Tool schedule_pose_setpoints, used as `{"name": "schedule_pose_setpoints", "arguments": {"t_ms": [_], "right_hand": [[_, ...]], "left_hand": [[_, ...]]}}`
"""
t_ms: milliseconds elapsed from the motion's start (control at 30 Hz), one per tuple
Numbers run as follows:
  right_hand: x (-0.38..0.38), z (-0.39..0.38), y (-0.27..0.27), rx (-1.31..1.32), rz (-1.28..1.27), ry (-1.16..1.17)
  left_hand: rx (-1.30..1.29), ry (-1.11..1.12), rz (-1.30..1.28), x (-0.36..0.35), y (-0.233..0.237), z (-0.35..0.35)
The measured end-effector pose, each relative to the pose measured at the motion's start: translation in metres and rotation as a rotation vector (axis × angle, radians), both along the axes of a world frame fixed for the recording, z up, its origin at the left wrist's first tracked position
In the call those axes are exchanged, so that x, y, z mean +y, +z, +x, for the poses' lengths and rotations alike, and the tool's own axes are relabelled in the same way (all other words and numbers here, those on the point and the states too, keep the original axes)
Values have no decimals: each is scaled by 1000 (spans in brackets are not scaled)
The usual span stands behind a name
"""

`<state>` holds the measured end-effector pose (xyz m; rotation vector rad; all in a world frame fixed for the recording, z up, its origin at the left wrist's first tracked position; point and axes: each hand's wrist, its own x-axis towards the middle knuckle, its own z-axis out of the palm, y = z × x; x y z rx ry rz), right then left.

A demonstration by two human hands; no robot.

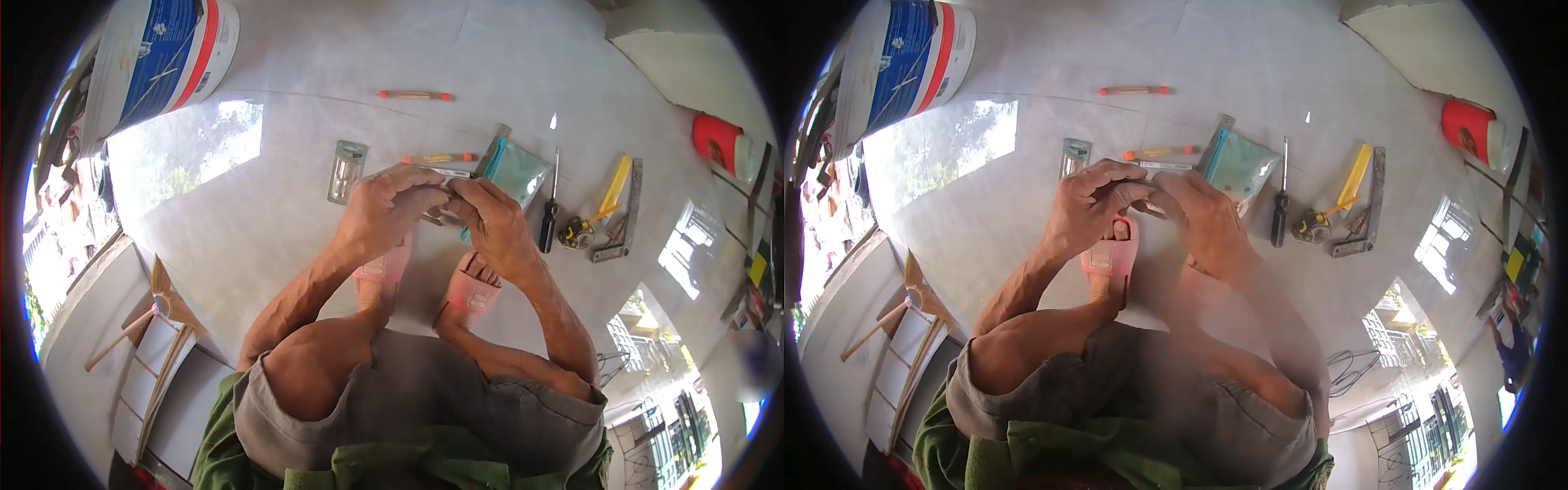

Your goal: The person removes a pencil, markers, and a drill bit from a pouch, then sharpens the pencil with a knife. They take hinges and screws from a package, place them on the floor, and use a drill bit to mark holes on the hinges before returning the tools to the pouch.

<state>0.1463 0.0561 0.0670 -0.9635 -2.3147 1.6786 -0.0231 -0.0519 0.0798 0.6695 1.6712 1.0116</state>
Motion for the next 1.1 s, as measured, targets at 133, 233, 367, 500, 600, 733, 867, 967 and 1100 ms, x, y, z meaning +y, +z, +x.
{"name": "schedule_pose_setpoints", "arguments": {"t_ms": [133,233,367,500,600,733,867,967,1100], "right_hand": [[1,-15,-8,5,218,57],[0,-28,-16,-14,116,57],[19,-56,-26,-172,101,181],[50,-67,-78,-136,365,159],[69,-81,-91,-90,560,118],[76,-110,-114,-56,667,276],[76,-106,-113,-135,509,328],[75,-95,-71,-178,315,338],[52,-44,-11,-33,118,353]], "left_hand": [[28,27,-118,1,-8,-8],[19,77,-178,11,-6,-11],[38,106,-113,16,-34,-27],[162,65,-192,15,-81,-45],[312,102,-214,19,-86,-64],[779,-185,78,21,-104,-62],[849,-12,-23,25,-88,-71],[702,-184,78,38,-64,-77],[325,-213,-58,25,-8,-57]]}}
